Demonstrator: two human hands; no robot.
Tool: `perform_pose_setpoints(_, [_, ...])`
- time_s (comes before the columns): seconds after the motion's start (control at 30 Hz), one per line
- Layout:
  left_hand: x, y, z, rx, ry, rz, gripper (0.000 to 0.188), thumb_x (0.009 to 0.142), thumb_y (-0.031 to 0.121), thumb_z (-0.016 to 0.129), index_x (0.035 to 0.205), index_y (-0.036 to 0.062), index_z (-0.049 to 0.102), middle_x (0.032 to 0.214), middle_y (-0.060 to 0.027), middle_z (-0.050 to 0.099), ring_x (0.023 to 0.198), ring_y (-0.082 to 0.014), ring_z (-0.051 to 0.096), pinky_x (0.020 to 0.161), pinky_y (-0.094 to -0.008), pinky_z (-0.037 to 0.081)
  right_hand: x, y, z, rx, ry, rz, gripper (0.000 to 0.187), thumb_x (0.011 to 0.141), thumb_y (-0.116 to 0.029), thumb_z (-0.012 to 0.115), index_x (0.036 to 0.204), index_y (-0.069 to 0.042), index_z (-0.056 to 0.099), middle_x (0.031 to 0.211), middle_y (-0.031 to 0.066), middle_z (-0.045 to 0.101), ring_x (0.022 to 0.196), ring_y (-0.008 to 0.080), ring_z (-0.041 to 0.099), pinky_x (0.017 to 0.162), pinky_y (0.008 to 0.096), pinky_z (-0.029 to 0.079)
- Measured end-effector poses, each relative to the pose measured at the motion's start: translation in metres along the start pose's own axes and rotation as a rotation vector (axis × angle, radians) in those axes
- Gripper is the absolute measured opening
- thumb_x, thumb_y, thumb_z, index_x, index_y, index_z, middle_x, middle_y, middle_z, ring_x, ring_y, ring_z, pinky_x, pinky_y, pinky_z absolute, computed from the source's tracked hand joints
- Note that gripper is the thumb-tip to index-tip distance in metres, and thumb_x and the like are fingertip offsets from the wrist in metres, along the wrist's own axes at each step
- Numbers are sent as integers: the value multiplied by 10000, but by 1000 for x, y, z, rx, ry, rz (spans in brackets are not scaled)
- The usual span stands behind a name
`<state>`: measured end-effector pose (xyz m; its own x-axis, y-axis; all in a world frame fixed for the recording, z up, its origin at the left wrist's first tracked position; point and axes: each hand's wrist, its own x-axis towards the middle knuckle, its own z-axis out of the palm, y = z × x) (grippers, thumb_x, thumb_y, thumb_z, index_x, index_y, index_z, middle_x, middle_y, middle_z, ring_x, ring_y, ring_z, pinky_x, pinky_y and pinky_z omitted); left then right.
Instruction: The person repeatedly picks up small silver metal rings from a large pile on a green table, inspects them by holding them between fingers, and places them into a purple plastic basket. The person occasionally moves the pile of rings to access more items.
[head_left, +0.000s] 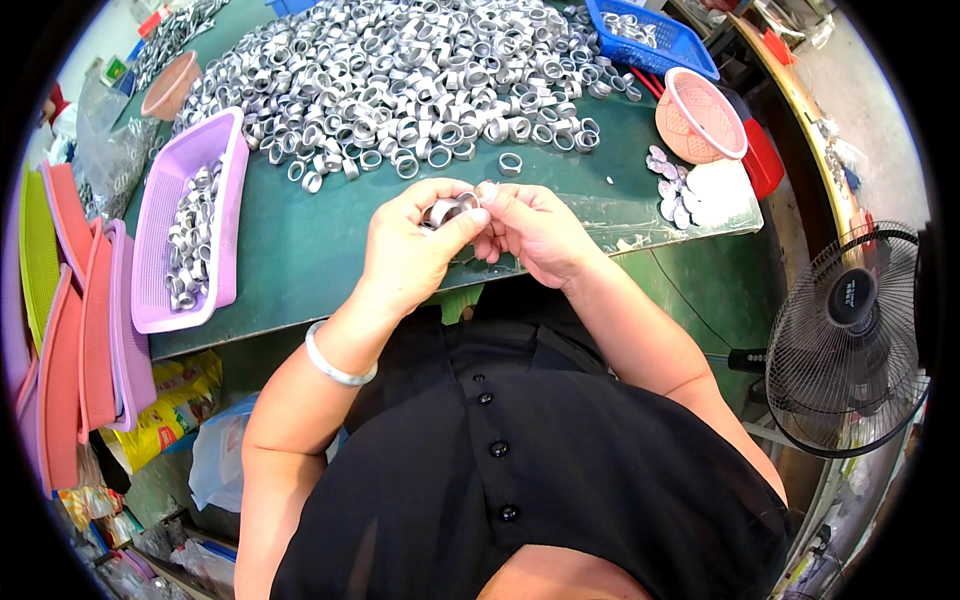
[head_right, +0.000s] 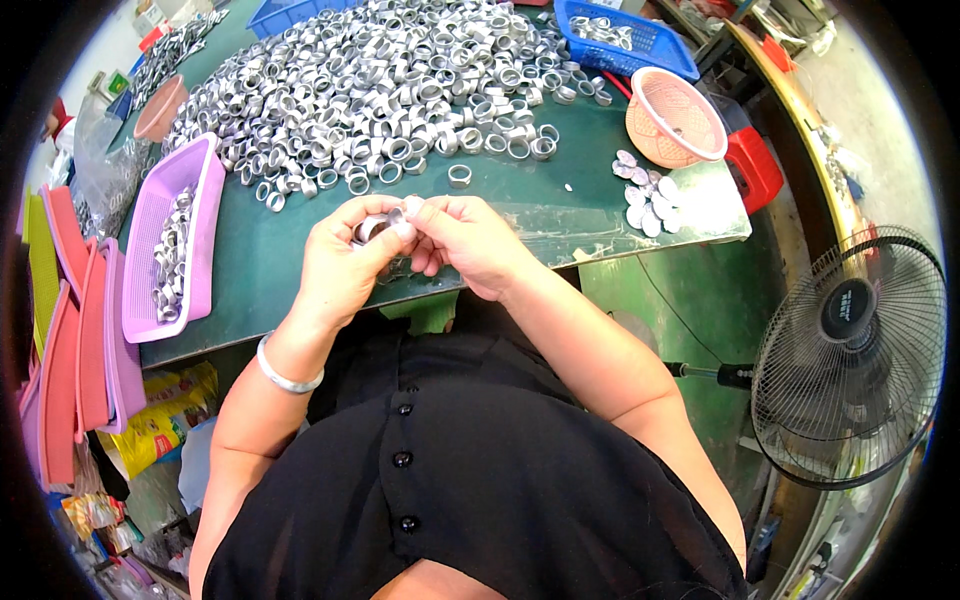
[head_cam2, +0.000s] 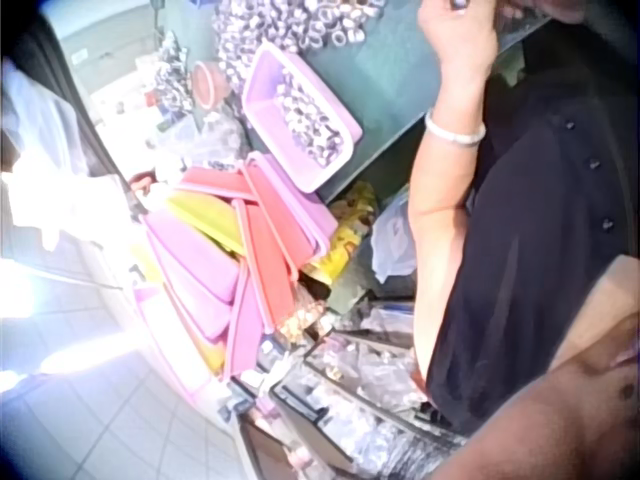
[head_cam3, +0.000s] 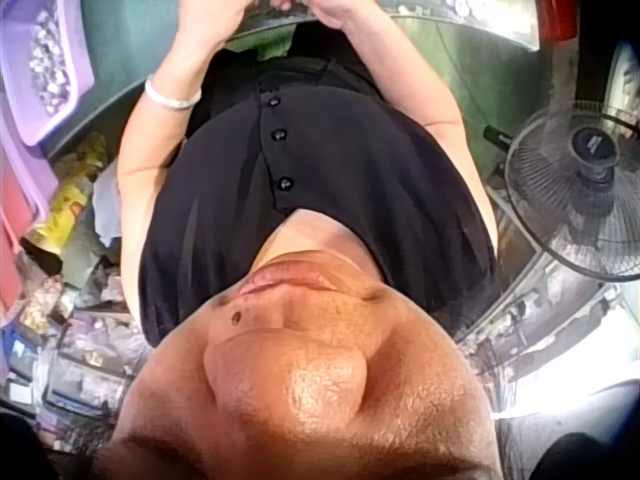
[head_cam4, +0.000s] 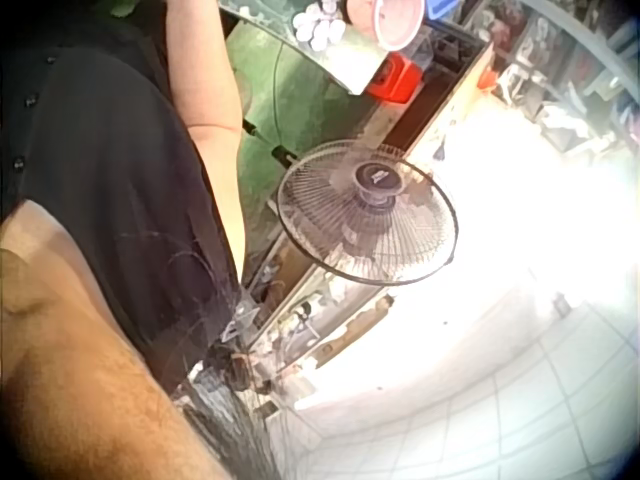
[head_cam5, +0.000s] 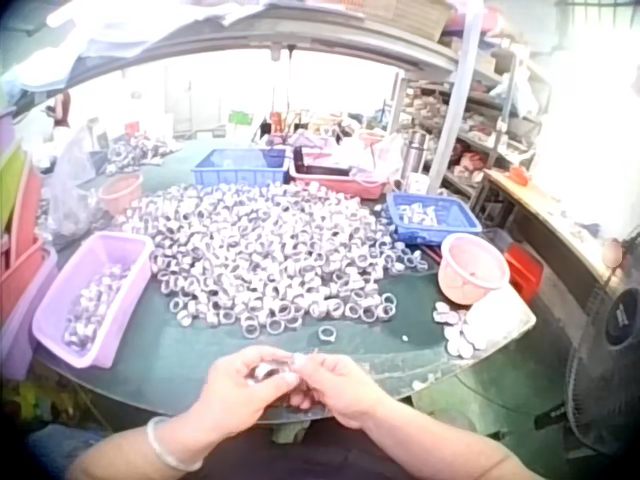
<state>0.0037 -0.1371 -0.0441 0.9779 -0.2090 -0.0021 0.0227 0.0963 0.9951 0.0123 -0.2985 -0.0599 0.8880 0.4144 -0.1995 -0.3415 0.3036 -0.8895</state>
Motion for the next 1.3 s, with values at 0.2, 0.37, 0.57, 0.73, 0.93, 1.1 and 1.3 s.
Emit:
perform_pose_setpoints(0.2, [-10,44,-63,268,274,176,166,785,80,667,948,64,637,758,39,578,596,-13,456,501,-158,357,-1,-16,-15,-487,149,-172,243,898,-218,536,1001,-6,596,800,23,604,622,57,526,567,192,432])
perform_pose_setpoints(0.37, [1,73,-165,1090,525,218,303,787,178,658,1053,42,609,867,-71,612,743,-148,558,666,-259,440,3,-26,-44,-1047,264,-389,211,803,-34,567,1011,-15,589,851,50,599,737,155,573,662,267,462])
perform_pose_setpoints(0.57, [15,52,-181,1701,423,459,414,747,209,656,1124,65,562,1046,-180,556,979,-340,528,843,-409,410,18,-29,-53,-1615,190,-566,336,731,19,520,1039,-88,602,1006,103,541,940,278,550,784,363,459])
perform_pose_setpoints(0.73, [46,33,-80,1331,125,557,337,702,212,697,991,58,615,827,-119,588,808,-298,567,732,-383,444,21,-35,-47,-1789,106,-468,350,747,-20,506,1066,-121,607,993,114,528,958,269,549,789,363,465])
perform_pose_setpoints(0.93, [90,12,-3,1412,-6,247,393,746,380,652,973,64,597,868,-134,625,812,-292,613,698,-400,480,21,-41,-47,-1760,131,-383,254,757,-55,522,994,-102,601,969,113,539,920,279,564,776,365,467])
perform_pose_setpoints(1.1, [99,-2,-4,1420,4,307,363,760,367,644,923,49,584,788,-127,614,728,-313,591,631,-390,464,18,-36,-54,-1565,180,-559,240,744,-51,580,983,-48,585,969,122,560,897,297,574,769,369,467])
perform_pose_setpoints(1.3, [76,-4,-15,475,-43,238,380,736,-48,635,1086,41,514,910,-35,570,803,-100,553,716,-231,457,17,-27,-48,-782,159,-452,317,755,0,604,1065,-13,542,924,71,593,775,134,585,708,259,469])
